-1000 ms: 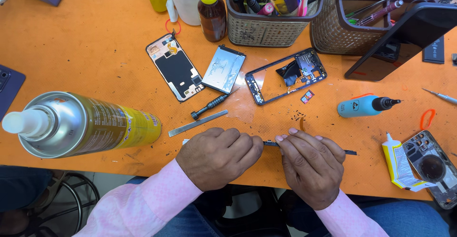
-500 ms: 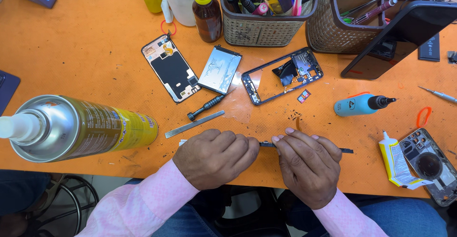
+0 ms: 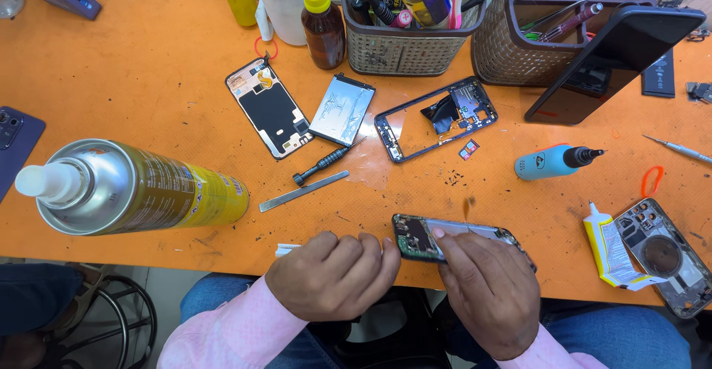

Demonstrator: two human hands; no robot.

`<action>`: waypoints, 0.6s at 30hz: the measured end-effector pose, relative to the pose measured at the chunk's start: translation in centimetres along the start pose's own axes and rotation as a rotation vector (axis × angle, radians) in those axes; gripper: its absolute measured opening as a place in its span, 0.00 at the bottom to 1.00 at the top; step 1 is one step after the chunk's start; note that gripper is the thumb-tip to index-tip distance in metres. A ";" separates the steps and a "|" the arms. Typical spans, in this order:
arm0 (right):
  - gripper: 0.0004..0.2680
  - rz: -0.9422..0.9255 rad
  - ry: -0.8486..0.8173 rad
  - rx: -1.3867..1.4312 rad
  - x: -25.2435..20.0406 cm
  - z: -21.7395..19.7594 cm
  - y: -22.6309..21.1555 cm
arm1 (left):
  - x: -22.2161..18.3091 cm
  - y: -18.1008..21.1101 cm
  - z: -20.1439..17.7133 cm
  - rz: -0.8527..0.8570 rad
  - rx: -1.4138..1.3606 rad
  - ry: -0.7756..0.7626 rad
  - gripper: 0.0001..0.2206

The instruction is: The person applies liquid from a dispenser to the edge of a phone frame, pries the battery out of the chassis using a tool, and then peels off adhesive strips from the internal surface by hand.

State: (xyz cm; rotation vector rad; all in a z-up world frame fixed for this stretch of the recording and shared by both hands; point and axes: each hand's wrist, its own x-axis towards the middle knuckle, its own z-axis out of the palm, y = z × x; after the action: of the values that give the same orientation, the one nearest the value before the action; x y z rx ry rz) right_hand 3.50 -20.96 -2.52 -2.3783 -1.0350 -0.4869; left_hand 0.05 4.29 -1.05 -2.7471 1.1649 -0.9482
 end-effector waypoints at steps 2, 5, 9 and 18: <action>0.21 0.028 -0.014 0.007 -0.2 -0.2 -0.2 | 0.1 -0.2 -0.2 0.047 0.058 0.044 0.09; 0.20 0.032 0.004 0.018 -0.2 -0.4 -0.6 | 0.4 -0.4 -0.8 0.073 0.131 0.115 0.07; 0.18 -0.028 0.046 0.011 -0.5 -0.6 -1.1 | 0.3 -0.7 -1.9 0.087 0.150 0.162 0.06; 0.15 -0.128 0.179 -0.007 -1.2 -0.9 -1.0 | 0.2 -0.3 -2.4 0.120 0.196 0.249 0.08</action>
State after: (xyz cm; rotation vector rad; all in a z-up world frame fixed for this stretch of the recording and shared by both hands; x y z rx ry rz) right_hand 1.87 -21.53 -2.11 -2.2363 -1.1078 -0.7363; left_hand -0.97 4.89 1.12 -2.4313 1.1785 -1.3391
